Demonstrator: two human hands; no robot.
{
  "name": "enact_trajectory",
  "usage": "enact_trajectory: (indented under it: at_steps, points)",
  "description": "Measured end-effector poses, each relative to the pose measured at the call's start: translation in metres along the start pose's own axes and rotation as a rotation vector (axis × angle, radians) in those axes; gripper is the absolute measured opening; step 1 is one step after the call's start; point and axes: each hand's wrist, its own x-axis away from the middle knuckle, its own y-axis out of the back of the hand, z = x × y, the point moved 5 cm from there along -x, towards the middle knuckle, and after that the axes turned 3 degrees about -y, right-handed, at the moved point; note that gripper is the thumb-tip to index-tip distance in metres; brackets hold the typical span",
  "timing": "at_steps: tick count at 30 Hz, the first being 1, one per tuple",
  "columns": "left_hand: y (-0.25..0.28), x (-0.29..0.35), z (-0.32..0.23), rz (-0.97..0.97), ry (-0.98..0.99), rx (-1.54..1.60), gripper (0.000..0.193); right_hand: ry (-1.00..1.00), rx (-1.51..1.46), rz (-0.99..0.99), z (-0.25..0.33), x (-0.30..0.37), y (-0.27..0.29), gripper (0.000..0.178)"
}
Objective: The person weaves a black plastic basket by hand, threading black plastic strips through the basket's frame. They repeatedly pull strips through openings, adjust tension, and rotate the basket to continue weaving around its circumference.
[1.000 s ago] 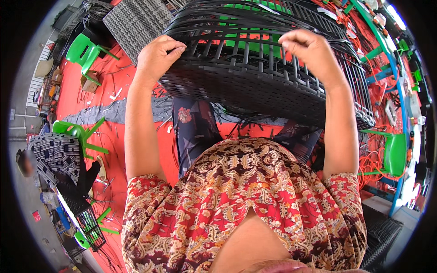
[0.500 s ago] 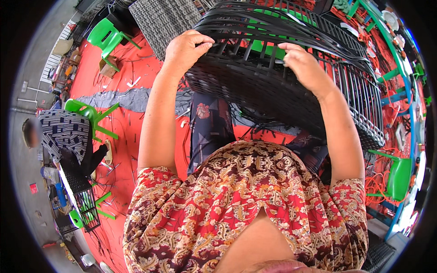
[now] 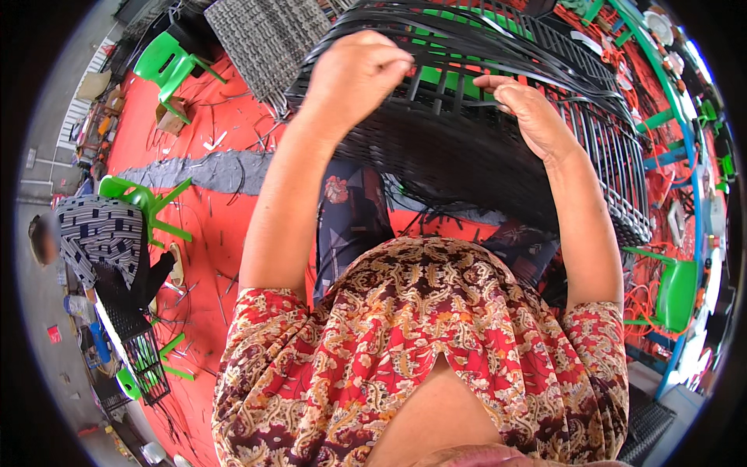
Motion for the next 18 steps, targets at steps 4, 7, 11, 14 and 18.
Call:
enact_trajectory:
  at_steps: [4,7,11,14,18]
  points:
    - [-0.06,-0.015,-0.047,0.162,-0.172,0.097,0.02,0.141,-0.035,-0.062,0.003,0.001,-0.005,0.025]
    - [-0.086,-0.017,-0.055,0.171,-0.218,-0.093,0.016,0.323,0.184,-0.17,0.003,-0.001,0.002,0.024]
    - [-0.078,-0.007,-0.047,0.107,-0.106,-0.008,0.014,0.443,0.598,-0.667,0.073,0.078,0.044,0.026]
    - [-0.061,-0.016,-0.063,0.099,-0.131,0.025,0.014,0.492,0.319,-0.879,0.092,0.16,0.101,0.02]
    - [-0.063,-0.014,-0.059,0.107,-0.114,-0.007,0.014,0.164,0.408,-0.93,0.035,0.195,0.118,0.013]
